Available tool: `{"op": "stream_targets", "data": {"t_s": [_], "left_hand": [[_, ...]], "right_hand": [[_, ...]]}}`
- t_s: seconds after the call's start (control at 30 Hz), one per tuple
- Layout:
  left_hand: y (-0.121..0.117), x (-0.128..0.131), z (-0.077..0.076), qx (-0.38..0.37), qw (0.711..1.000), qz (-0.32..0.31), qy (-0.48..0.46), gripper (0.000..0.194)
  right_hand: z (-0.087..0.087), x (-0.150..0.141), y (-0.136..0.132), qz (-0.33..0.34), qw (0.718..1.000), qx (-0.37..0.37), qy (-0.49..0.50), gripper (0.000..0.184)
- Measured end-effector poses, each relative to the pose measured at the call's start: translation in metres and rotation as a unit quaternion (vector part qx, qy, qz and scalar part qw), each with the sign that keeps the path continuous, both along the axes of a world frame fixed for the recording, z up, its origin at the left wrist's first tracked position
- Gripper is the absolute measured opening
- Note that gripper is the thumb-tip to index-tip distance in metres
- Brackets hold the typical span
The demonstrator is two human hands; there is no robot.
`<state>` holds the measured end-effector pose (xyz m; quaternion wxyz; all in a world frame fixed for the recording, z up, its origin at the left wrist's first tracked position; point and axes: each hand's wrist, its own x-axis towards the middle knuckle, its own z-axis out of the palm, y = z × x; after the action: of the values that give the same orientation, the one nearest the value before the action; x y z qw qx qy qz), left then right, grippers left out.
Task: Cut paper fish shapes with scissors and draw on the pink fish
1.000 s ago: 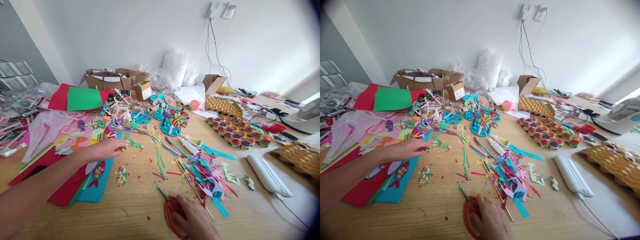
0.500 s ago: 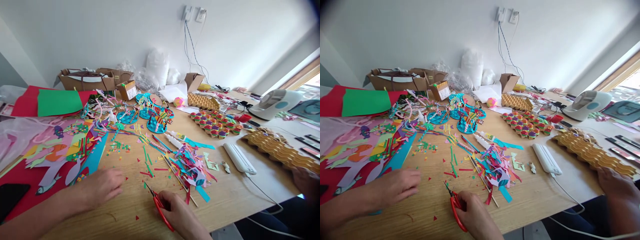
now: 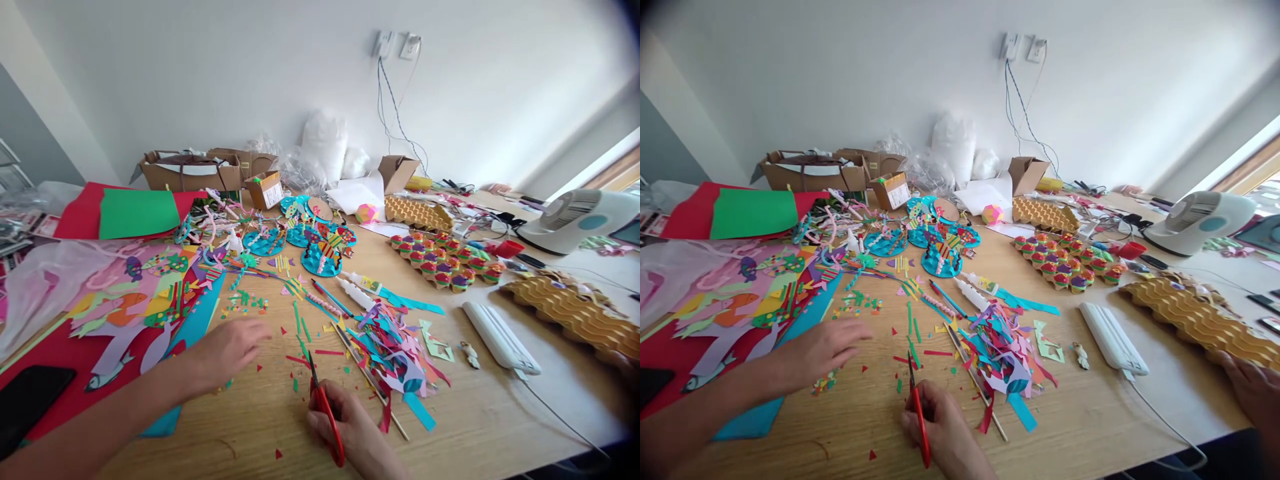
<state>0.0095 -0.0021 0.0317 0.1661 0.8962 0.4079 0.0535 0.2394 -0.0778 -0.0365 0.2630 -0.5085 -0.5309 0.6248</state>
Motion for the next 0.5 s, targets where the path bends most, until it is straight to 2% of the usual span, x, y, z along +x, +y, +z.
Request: {"op": "stream_targets", "data": {"t_s": [0.17,0.3,0.4,0.5], "left_hand": [[0.075,0.008,-0.019,0.062,0.996,0.059,0.009,0.029],[0.124,0.007,-0.035,0.083,0.992,0.097,0.015,0.019],[0.146,0.006,-0.044,0.09,0.991,0.097,0.014,0.025],[0.153,0.013,-0.049,0.093,0.992,0.085,0.008,0.028]], "right_hand": [[-0.005,0.003,0.0,0.019,0.997,0.051,-0.059,0.021],[-0.004,0.004,0.0,0.019,0.991,0.093,-0.099,0.024],[-0.008,0.004,0.001,0.018,0.986,0.116,-0.12,0.028],[-0.014,0.004,0.003,0.023,0.982,0.132,-0.134,0.033]]}}
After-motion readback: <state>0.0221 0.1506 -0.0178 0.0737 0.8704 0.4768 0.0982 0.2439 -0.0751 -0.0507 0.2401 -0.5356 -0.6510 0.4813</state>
